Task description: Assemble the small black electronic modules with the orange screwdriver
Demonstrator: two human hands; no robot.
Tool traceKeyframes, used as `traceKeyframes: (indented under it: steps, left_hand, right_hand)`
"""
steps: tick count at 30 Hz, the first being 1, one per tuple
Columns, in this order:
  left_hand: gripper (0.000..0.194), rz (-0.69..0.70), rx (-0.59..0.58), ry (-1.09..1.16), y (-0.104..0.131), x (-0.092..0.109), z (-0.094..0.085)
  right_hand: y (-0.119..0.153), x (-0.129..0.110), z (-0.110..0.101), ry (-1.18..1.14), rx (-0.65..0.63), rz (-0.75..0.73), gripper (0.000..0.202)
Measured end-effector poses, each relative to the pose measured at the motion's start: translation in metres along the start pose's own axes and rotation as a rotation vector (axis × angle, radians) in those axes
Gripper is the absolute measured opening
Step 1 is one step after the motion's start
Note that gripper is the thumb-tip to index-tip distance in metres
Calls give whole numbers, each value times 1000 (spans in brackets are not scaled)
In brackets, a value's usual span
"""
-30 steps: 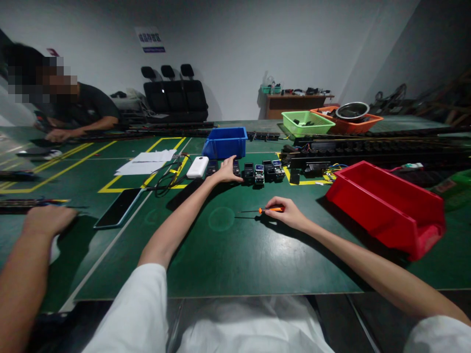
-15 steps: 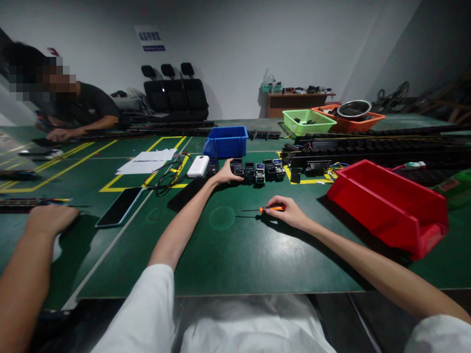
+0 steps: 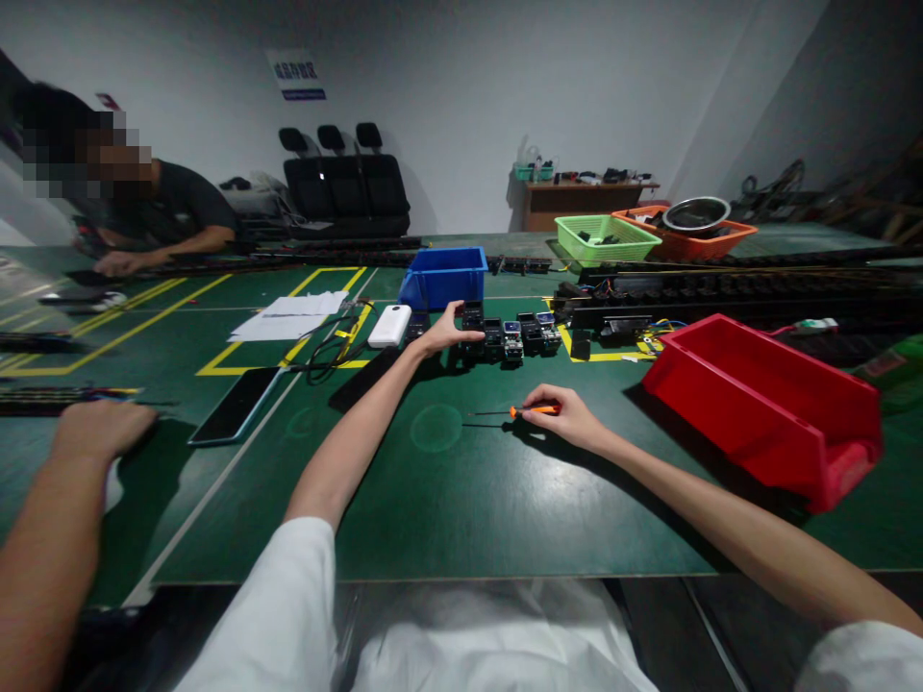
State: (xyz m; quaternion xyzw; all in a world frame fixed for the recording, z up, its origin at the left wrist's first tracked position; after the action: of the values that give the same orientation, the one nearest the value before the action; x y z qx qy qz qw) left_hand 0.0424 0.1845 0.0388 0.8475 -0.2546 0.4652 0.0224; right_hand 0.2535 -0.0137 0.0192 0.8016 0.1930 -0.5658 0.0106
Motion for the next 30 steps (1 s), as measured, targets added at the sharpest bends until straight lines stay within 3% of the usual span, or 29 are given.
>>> traceKeyframes:
  steps: [4,10,15,20,24,30]
  left_hand:
    - [114,81,77,-128,0,17,-26]
    - [114,4,-8,-398,-2,-4,-53]
    - [118,-40,-184,-580,-10,-8,-39]
    - [126,-133,-284,-629,-20,-4,-20]
    - [140,-59,-342,-682,-25,2,-6]
    - [119,-12,-366,-809,-27,8,11]
  right_hand:
    - [0,2,0,-9,-2,9,35]
    - [0,3,0,-8,-5,2,34]
    - [0,3,0,-26,-4,4,33]
    - [0,3,1,-22,-16,10,33]
    - [-1,3,1,-12,-18,8,33]
    - [0,0,5,233,-13,-85,24]
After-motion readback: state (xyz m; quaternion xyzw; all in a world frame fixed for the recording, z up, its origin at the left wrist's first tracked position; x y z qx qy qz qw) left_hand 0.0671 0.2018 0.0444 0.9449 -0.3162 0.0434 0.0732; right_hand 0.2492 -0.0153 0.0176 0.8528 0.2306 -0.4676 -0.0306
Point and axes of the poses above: each hand's wrist, its own y-axis away from the middle knuckle, its own z-axis out of the palm, x = y × z, the point moved 6 cm from there along -y, towards the middle knuckle, and after that the axes turned 2 degrees about -y, right-handed, at the moved point
